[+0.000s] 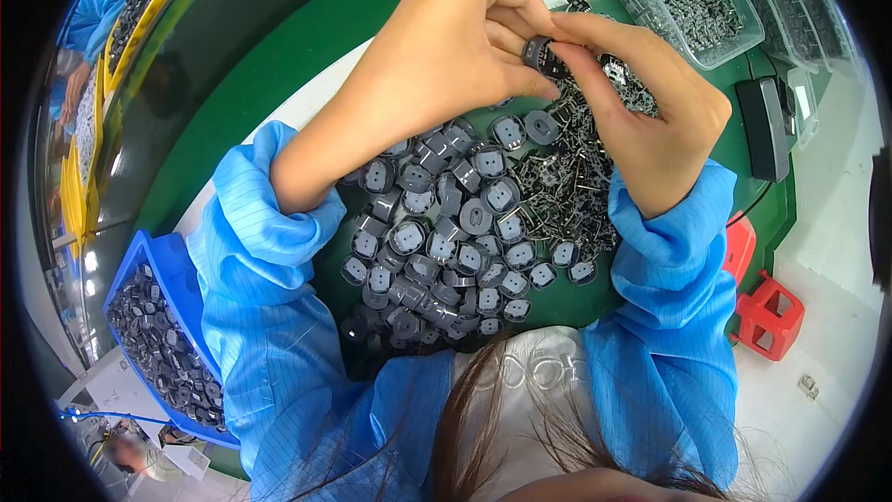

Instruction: The person pours small grey plastic components from a yellow tray into a blue bin. They then repeatedly pick up individual grey plastic housings and metal pins from a green work surface, insert the pins into the housings, and place the assembled units back on the table.

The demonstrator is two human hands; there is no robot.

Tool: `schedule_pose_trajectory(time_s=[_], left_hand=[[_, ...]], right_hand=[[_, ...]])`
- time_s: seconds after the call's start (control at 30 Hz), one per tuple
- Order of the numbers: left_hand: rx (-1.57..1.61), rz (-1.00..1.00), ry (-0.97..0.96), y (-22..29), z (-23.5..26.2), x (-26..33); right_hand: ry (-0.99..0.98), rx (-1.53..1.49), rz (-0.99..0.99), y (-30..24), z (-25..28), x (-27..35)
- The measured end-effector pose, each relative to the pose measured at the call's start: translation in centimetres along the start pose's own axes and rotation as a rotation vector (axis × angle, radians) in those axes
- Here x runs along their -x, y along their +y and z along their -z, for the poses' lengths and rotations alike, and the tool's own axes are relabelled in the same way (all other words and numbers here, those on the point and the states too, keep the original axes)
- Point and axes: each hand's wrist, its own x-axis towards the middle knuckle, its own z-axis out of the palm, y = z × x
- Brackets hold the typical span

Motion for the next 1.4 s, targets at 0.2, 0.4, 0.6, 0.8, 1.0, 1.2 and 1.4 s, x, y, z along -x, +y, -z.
schedule_pose_trajectory(time_s=[0.2, 0.4, 0.6, 0.8, 1.0, 1.2, 1.4], left_hand=[[0.104, 0.018, -0.070, -0.1, 0.5, -0.3], [0.233, -0.004, -0.011, -1.6, 1.4, -0.5], [0.268, -0.093, -0.001, -2.4, 0.8, -0.7], [0.169, -0.163, -0.010, -1.8, 0.9, -0.5], [-0.267, 0.016, -0.095, -6.0, 10.4, -3.2], [-0.767, 0.184, -0.044, -10.1, 14.7, -3.6], [-1.003, -0.109, 0.076, -8.9, 14.6, -2.1]], right_hand=[[0.084, 0.061, 0.155, 0.4, -0.7, -0.1], [0.020, 0.065, 0.083, 0.7, -0.7, -0.8], [-0.312, -0.944, -0.640, 2.7, -0.9, 1.6], [-0.303, -0.915, -0.588, 4.1, -1.4, 1.7], [-0.257, -0.062, -0.362, 5.8, -1.3, -0.5], [-0.305, 0.348, -0.128, 11.6, -2.7, 0.5], [-0.151, 0.215, -0.179, 10.6, -2.9, 0.2]])
